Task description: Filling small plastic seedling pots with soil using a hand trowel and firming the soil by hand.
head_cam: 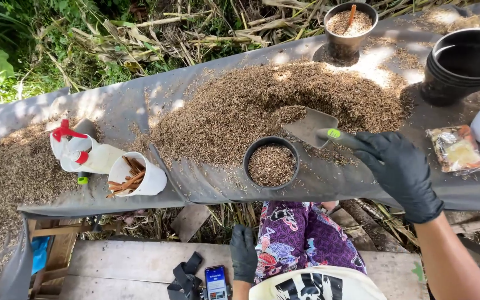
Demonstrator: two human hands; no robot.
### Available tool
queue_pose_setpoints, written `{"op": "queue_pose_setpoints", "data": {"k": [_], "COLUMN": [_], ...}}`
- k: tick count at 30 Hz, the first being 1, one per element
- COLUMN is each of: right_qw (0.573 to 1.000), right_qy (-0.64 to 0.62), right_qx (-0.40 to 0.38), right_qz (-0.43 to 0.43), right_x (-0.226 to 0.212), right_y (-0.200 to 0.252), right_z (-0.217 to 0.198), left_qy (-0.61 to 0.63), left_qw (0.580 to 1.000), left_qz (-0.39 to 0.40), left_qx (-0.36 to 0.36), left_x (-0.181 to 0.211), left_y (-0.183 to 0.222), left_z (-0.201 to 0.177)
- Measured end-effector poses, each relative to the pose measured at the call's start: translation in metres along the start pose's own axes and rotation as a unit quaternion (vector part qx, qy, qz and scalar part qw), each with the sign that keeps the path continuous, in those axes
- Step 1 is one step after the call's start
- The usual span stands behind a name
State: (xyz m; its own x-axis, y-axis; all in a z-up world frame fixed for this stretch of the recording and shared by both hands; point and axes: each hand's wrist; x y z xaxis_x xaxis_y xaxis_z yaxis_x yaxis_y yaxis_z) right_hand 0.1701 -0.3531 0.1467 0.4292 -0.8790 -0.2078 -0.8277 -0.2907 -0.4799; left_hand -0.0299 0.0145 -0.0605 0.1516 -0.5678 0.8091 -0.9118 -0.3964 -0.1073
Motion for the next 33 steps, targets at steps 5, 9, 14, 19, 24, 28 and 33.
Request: {"op": "queue_pose_setpoints", "data": {"k": [5,9,14,19,24,28,33], "right_qw": [0.997,0.994,0.976,0.985,0.969,0.973,0.974], "right_qy": [-0.004,0.026,0.092,0.043,-0.201,-0.184,-0.186], "right_qx": [0.056,0.041,0.09,0.128,0.112,0.098,0.125], "right_qz": [-0.059,-0.102,-0.177,-0.111,0.094,0.097,0.043], "right_x": [0.014,-0.003,-0.014,-0.004,0.023,0.026,0.039], "right_y": [0.007,-0.002,0.009,0.026,0.053,0.052,0.046], "right_z": [-0.022,-0.046,-0.048,-0.024,0.059,0.091,0.113], "left_qy": [0.055,0.141,0.153,0.088,0.019,-0.031,-0.138], "left_qw": [0.992,0.982,0.983,0.958,0.898,0.968,0.965], "left_qz": [-0.004,0.008,0.056,0.253,0.393,0.249,0.224], "left_qx": [0.116,0.123,0.088,0.097,0.195,0.023,-0.017], "left_x": [-0.026,0.01,0.048,0.133,0.218,0.258,0.234], "left_y": [-0.017,-0.021,-0.023,-0.061,-0.113,-0.129,-0.145], "left_z": [-0.001,-0.01,-0.013,-0.04,-0.05,-0.057,-0.031]}}
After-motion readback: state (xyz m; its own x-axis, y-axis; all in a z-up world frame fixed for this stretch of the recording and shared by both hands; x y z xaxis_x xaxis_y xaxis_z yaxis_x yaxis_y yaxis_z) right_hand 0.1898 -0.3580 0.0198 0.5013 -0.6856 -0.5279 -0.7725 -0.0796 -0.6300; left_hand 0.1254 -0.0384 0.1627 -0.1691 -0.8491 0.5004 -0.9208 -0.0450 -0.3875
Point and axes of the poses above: each hand's wrist, its own y-axis away from the middle knuckle, its own z-axis out of the palm, x = y × z, and after that the axes turned 4 degrees about -y, right-handed
